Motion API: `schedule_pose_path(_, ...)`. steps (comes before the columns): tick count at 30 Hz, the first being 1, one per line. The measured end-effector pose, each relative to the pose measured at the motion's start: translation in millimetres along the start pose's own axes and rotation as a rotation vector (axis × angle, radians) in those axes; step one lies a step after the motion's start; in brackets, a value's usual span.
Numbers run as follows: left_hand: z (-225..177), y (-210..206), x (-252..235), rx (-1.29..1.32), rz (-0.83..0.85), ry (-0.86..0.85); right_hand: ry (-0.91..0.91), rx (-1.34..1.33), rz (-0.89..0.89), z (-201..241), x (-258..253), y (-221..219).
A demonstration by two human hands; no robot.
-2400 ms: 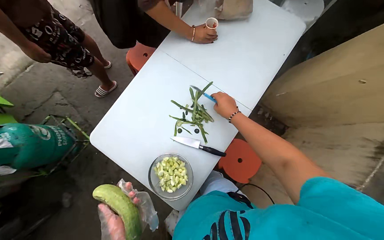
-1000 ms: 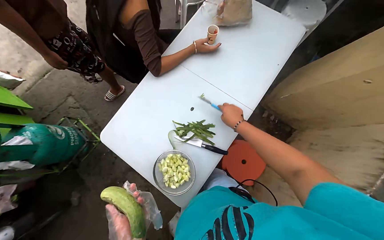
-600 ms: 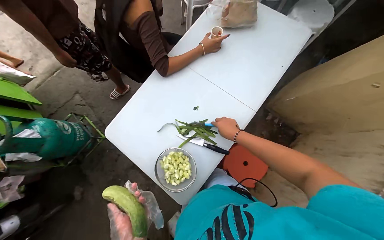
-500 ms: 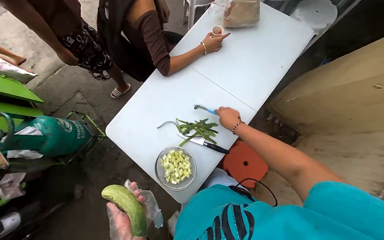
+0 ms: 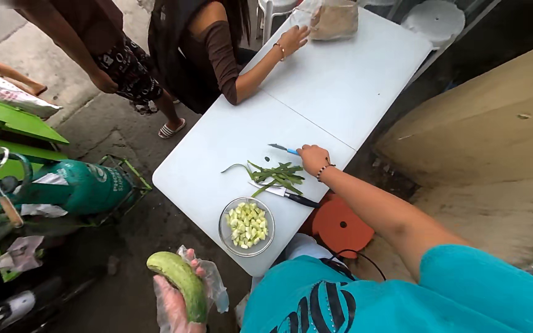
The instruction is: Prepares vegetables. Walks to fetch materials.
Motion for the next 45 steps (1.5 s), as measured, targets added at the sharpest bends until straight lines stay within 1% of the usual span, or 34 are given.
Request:
schedule_pose_path(2,1,0,2,-0.022,-0.001,0.006,-0.012,0.042,0.047,9,-7,-7)
schedule_pose_path(5,0,2,3,0.004,0.088,0.023,0.071,0.057,0.127,27,18,-24)
schedule_pose_path(7,1,5,2,-0.008,0.134,0.033,0.091,-0.003,0.097,34,45,-25)
schedule_pose_path(9,4,2,1,-0.036,0.139,0.016,0.065,-0.120,0.031,35,68,-26)
schedule_pose_path(14,15,-8,4,-0.140,0.063,0.040,-0.073,-0.320,0.010,40,109,-38)
schedule_pose_path(18,19,-1,10,-0.161,0.099,0.120,-0.081,-0.312,-0.001,52,135,-49)
schedule_pose_path(20,17,0,13,-0.149,0.134,0.148,-0.063,-0.304,-0.070,60,146,-44)
schedule_pose_path(22,17,2,14,-0.143,0.200,0.167,-0.035,-0.267,-0.149,64,149,-40)
schedule_pose_path(25,19,6,15,-0.116,0.288,0.211,-0.095,-0.113,-0.022,61,146,-52)
schedule_pose_path(27,18,1,18,-0.087,0.325,0.224,-0.054,-0.077,-0.120,63,147,-54)
schedule_pose_path(28,19,1,20,-0.072,0.340,0.229,-0.021,-0.081,-0.162,63,148,-56)
schedule_pose_path(31,19,9,24,-0.069,0.368,0.253,0.025,-0.122,-0.200,63,160,-67)
schedule_pose_path(34,17,14,27,-0.083,0.358,0.246,0.040,-0.156,-0.255,72,173,-60)
schedule_pose_path(36,14,16,29,-0.111,0.342,0.222,0.053,-0.206,-0.324,77,182,-54)
schedule_pose_path(41,1,24,36,-0.111,0.360,0.195,-0.047,-0.267,-0.314,91,192,-27)
schedule_pose_path(43,-5,28,38,-0.089,0.365,0.180,-0.036,-0.271,-0.383,100,192,-16)
schedule_pose_path(45,-7,33,40,-0.072,0.376,0.146,-0.019,-0.249,-0.432,100,188,-19)
Point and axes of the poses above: each hand's wrist, its own x-axis away from the middle knuckle, its own y-axis out of the back of the hand, z = x × y, the point moved 3 cm from there along -x, towards the middle knuckle, and after that the axes turned 3 degrees about y, right-handed, at the moved point
